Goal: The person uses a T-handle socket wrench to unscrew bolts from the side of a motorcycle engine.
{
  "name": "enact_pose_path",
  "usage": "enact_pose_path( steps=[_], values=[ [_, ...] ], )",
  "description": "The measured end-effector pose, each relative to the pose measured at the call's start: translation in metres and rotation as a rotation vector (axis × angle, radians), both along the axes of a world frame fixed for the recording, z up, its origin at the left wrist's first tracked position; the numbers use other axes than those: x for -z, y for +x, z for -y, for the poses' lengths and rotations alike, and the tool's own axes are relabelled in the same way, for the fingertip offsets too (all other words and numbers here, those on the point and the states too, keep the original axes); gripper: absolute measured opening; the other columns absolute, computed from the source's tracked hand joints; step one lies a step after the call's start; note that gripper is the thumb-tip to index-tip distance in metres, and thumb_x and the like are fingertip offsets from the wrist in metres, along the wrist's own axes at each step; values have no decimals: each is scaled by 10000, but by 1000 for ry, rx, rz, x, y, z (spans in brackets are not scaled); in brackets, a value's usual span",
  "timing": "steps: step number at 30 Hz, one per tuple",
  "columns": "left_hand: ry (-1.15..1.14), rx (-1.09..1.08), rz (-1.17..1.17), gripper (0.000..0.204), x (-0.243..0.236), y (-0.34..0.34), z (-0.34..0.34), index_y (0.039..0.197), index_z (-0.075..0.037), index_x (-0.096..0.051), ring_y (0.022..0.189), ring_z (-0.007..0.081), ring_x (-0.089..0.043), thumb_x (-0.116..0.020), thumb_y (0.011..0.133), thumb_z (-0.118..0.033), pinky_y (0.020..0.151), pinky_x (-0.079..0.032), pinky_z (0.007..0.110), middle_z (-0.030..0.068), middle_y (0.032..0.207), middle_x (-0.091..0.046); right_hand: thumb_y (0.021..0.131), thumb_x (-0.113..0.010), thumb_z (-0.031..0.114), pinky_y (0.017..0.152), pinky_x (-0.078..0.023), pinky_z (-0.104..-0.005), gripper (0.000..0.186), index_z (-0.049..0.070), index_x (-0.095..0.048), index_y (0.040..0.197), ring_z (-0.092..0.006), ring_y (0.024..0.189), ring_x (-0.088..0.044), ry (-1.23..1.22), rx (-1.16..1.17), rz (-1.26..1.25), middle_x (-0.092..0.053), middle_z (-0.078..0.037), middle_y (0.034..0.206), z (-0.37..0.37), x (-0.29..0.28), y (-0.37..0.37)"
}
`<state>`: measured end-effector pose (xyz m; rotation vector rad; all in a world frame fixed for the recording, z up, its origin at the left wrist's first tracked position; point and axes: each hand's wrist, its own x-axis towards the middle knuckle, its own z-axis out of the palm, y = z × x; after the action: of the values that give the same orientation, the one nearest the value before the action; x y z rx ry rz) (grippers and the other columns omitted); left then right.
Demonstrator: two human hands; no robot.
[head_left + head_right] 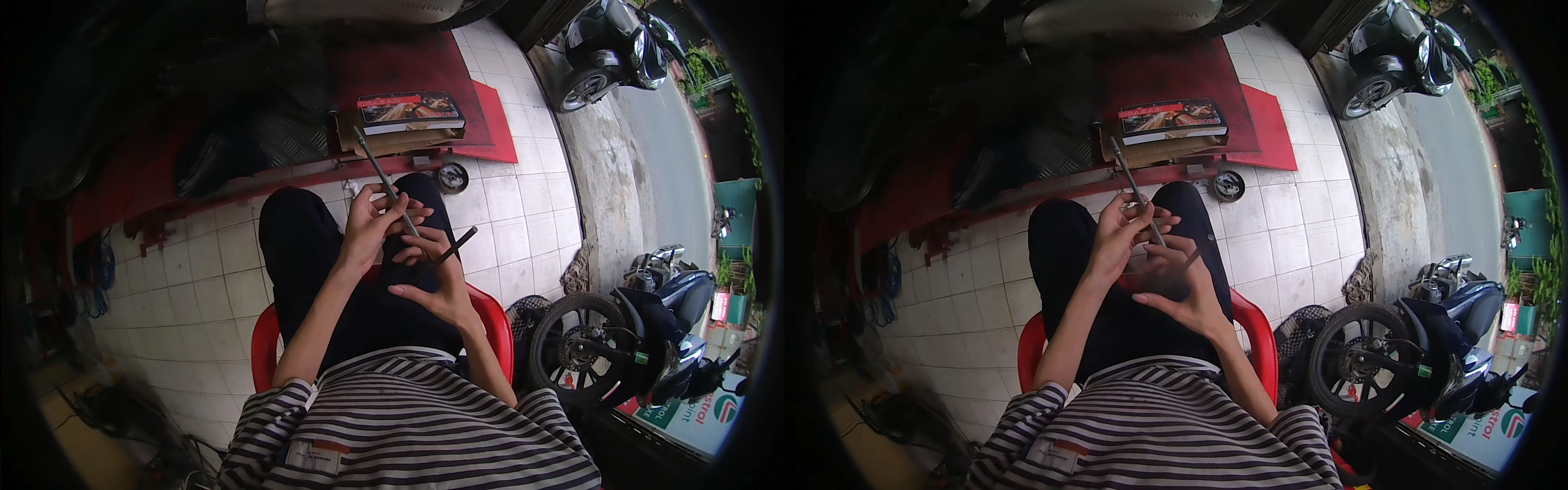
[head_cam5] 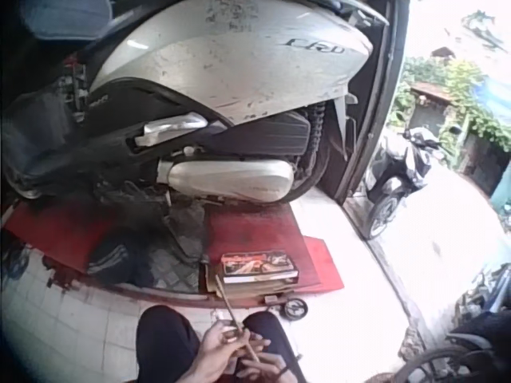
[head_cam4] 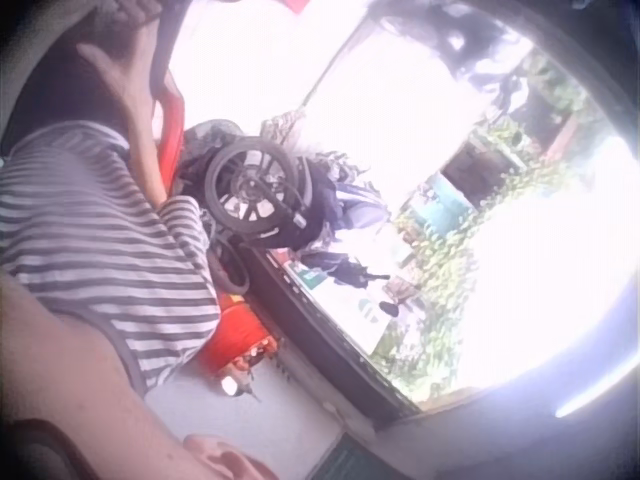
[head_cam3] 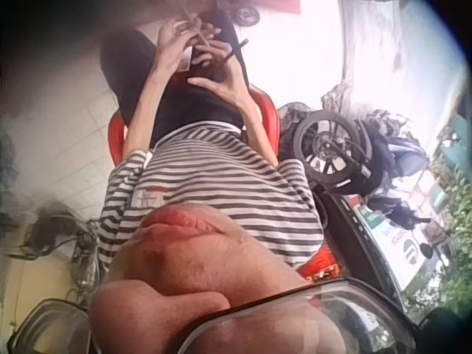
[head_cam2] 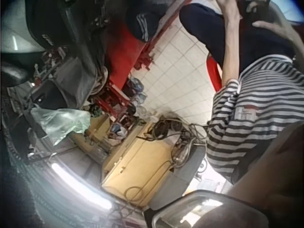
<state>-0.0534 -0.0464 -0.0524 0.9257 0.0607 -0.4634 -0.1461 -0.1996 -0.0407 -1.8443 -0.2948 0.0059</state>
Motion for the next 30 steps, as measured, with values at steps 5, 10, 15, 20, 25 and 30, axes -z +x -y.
enact_pose_path(
  steps=[5,10,15,20,25,30],
  values=[
    [192,87,67,333,13,-6,16,1155,3,-441,892,242,-720,-667,959,-144,771,-573,305,197,1018,-698,1000,-549,134,905,-492,-332,207,-21,-682,1030,-230,1038,-639,205,107,-183,-665,-162,1234,16,19,-18],
    [245,135,73,327,23,0,28,1187,9,-449,884,160,-685,-644,977,-149,769,-523,252,168,1002,-708,1041,-470,115,938,-461,-318,279,-67,-677,1000,-187,1019,-616,362,200,-245,-675,-149,1213,28,34,-16],
    [436,177,209,280,50,3,35,1200,10,-508,867,145,-673,-598,1001,-165,784,-513,274,117,1016,-716,1067,-462,168,1024,-393,-311,328,-83,-667,1016,-235,1284,-545,525,249,-371,-679,-182,1155,36,35,-7],
    [1046,-5,639,191,63,37,25,1126,2,-600,999,279,-660,-580,970,-106,862,-490,371,131,1054,-697,1068,-468,189,1023,-390,-300,338,-72,-673,1006,-249,1271,-563,510,321,-321,-710,-154,1030,51,33,9],
    [1262,-245,966,245,98,85,18,1181,29,-601,1177,372,-553,-501,977,-64,1029,-420,456,199,1211,-626,1062,-475,164,1036,-425,-350,324,-76,-682,996,-289,1259,-580,418,316,-227,-712,-152,1002,63,7,23],
    [1350,-113,866,235,107,121,22,1156,43,-582,1132,423,-582,-480,996,-98,967,-467,498,249,1102,-648,1051,-485,156,998,-471,-361,332,-85,-691,952,-300,1166,-646,242,338,-85,-730,-171,947,73,-18,37]
  ],
)
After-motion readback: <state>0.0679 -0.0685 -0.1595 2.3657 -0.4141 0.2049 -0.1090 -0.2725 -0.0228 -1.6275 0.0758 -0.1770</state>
